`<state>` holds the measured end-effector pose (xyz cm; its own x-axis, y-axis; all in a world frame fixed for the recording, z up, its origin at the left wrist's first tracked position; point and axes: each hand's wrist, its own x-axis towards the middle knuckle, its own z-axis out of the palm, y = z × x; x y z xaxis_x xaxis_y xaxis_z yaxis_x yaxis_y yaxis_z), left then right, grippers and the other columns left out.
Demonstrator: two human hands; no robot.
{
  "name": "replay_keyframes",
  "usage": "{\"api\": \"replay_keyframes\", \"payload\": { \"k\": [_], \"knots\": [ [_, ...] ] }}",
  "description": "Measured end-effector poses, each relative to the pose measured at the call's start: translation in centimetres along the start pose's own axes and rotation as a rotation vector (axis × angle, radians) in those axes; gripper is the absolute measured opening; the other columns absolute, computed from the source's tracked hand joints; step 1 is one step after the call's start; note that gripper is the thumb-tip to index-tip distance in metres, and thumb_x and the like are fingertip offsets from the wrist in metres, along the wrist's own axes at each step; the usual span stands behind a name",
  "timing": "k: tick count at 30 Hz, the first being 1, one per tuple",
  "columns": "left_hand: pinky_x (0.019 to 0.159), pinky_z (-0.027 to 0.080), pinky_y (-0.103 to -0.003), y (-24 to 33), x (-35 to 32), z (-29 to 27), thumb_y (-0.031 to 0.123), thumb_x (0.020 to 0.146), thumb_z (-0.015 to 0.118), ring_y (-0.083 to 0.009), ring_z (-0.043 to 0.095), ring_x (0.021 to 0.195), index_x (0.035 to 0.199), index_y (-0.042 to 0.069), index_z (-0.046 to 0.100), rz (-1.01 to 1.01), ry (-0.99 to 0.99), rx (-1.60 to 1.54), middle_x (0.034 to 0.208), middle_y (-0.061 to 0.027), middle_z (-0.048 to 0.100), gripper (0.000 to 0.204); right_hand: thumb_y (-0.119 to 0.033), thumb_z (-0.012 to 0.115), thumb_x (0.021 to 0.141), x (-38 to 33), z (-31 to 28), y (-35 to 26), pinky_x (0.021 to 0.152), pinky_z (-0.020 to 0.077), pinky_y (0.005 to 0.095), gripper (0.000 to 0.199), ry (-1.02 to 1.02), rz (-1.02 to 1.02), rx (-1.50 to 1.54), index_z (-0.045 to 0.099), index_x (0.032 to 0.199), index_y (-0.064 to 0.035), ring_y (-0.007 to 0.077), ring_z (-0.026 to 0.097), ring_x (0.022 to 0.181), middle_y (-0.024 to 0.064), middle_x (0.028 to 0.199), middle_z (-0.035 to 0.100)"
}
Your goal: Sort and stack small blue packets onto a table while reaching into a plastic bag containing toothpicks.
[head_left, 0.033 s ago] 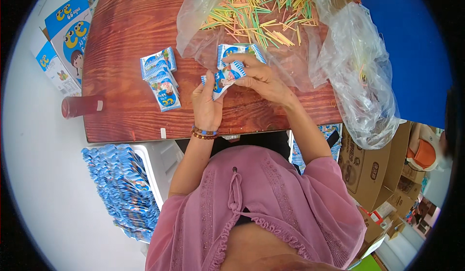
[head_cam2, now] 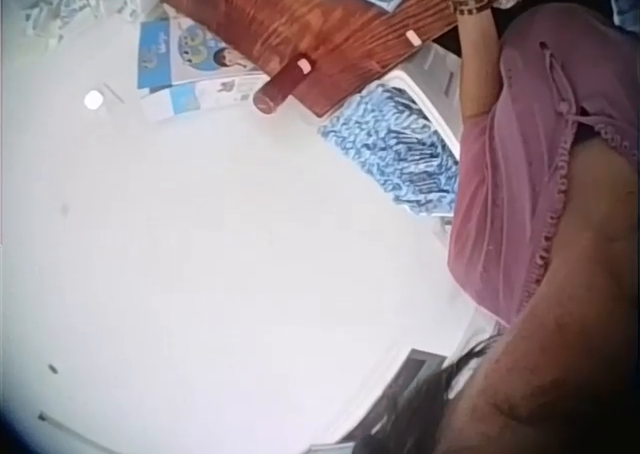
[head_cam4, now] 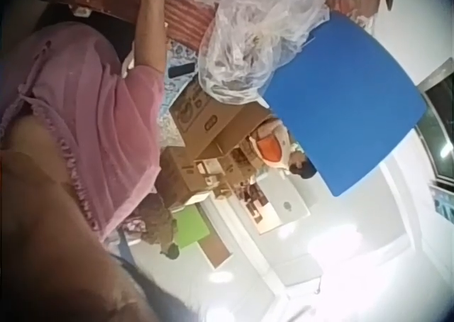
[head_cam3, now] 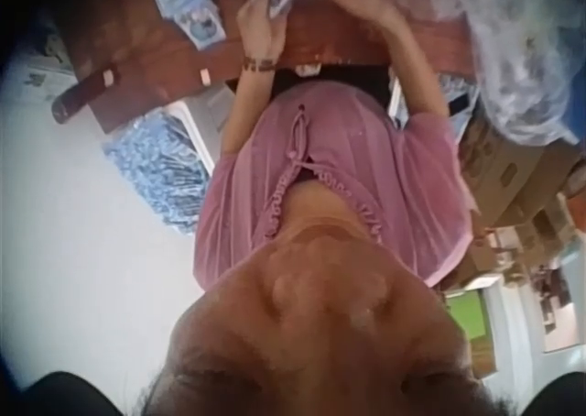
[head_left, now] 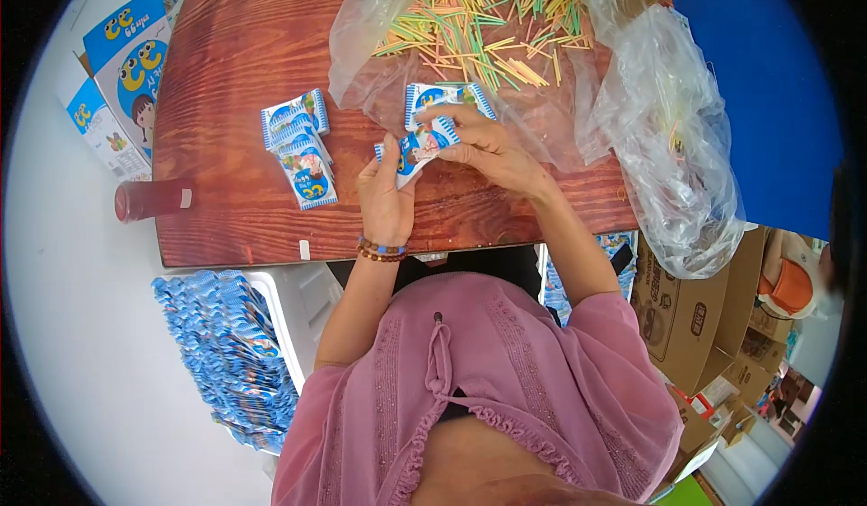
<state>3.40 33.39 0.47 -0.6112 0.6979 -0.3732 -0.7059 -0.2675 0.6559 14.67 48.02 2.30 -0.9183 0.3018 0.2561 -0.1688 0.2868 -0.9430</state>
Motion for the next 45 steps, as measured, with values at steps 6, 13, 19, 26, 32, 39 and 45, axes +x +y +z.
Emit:
{"api": "replay_keyframes", "payload": {
  "k": [6,13,19,26,32,39,45],
  "knots": [
    [0.070,0.048,-0.026,-0.4,-0.4,-1.1,0.028,0.093,0.061,-0.0101,0.063,0.080,0.089,0.007,0.065,0.099,0.116,0.075,0.088,-0.0016,0.068,0.022,-0.015,0.057,0.090,3.0,-4.9,4.1,0.081,0.0467,0.0292,0.021,0.268,0.276,-0.096,0.067,0.103,-0.0023,0.0150,0.060,0.091,0.0075,0.102,0.066],
    [0.072,0.051,-0.027,-1.6,-0.4,-2.8,0.026,0.093,0.059,-0.0122,0.065,0.083,0.090,0.006,0.065,0.102,0.122,0.083,0.092,-0.0040,0.068,0.021,-0.023,0.058,0.085,10.4,-10.3,9.2,0.075,0.0490,0.0353,0.028,0.452,0.313,-0.726,0.066,0.100,-0.0019,0.0292,0.065,0.081,0.0167,0.086,0.067],
    [0.073,0.052,-0.026,-0.7,-0.5,-2.9,0.025,0.094,0.058,-0.0126,0.065,0.084,0.092,0.005,0.065,0.083,0.098,0.071,0.093,-0.0042,0.068,0.021,-0.025,0.058,0.081,13.8,-9.2,9.7,0.081,0.0477,0.0433,0.024,0.412,0.260,-0.844,0.067,0.090,-0.0047,0.0325,0.062,0.091,0.0167,0.093,0.065],
    [0.073,0.051,-0.026,0.1,-0.6,-2.4,0.025,0.095,0.057,-0.0118,0.064,0.086,0.093,0.006,0.065,0.072,0.080,0.071,0.094,-0.0038,0.068,0.021,-0.029,0.064,0.079,16.3,-6.4,8.7,0.094,0.0414,0.0444,0.035,0.209,0.019,-1.102,0.066,0.106,-0.0069,0.0338,0.051,0.110,0.0161,0.114,0.059],
    [0.072,0.051,-0.026,0.0,-0.6,-2.4,0.025,0.095,0.057,-0.0111,0.064,0.084,0.093,0.006,0.064,0.085,0.079,0.066,0.093,-0.0036,0.068,0.020,-0.034,0.061,0.081,18.7,-4.2,8.1,0.096,0.0374,0.0479,0.042,0.152,-0.096,-1.260,0.062,0.116,-0.0113,0.0331,0.048,0.118,0.0155,0.123,0.056],
    [0.072,0.051,-0.026,0.1,-0.8,-2.2,0.024,0.095,0.057,-0.0108,0.064,0.084,0.092,0.006,0.065,0.066,0.069,0.064,0.093,-0.0034,0.068,0.020,-0.041,0.044,0.088,20.3,-2.8,11.7,0.097,0.0340,0.0491,0.051,0.208,0.010,-1.395,0.047,0.133,-0.0147,0.0272,0.044,0.126,0.0109,0.135,0.050],
    [0.073,0.051,-0.026,0.3,-1.1,-2.4,0.023,0.095,0.057,-0.0106,0.064,0.084,0.092,0.007,0.065,0.059,0.080,0.065,0.093,-0.0028,0.068,0.019,-0.022,0.039,0.088,19.8,-3.3,11.1,0.088,0.0350,0.0528,0.037,0.132,0.166,-1.198,0.059,0.117,-0.0120,0.0265,0.056,0.110,0.0101,0.115,0.063]
  ]
}}
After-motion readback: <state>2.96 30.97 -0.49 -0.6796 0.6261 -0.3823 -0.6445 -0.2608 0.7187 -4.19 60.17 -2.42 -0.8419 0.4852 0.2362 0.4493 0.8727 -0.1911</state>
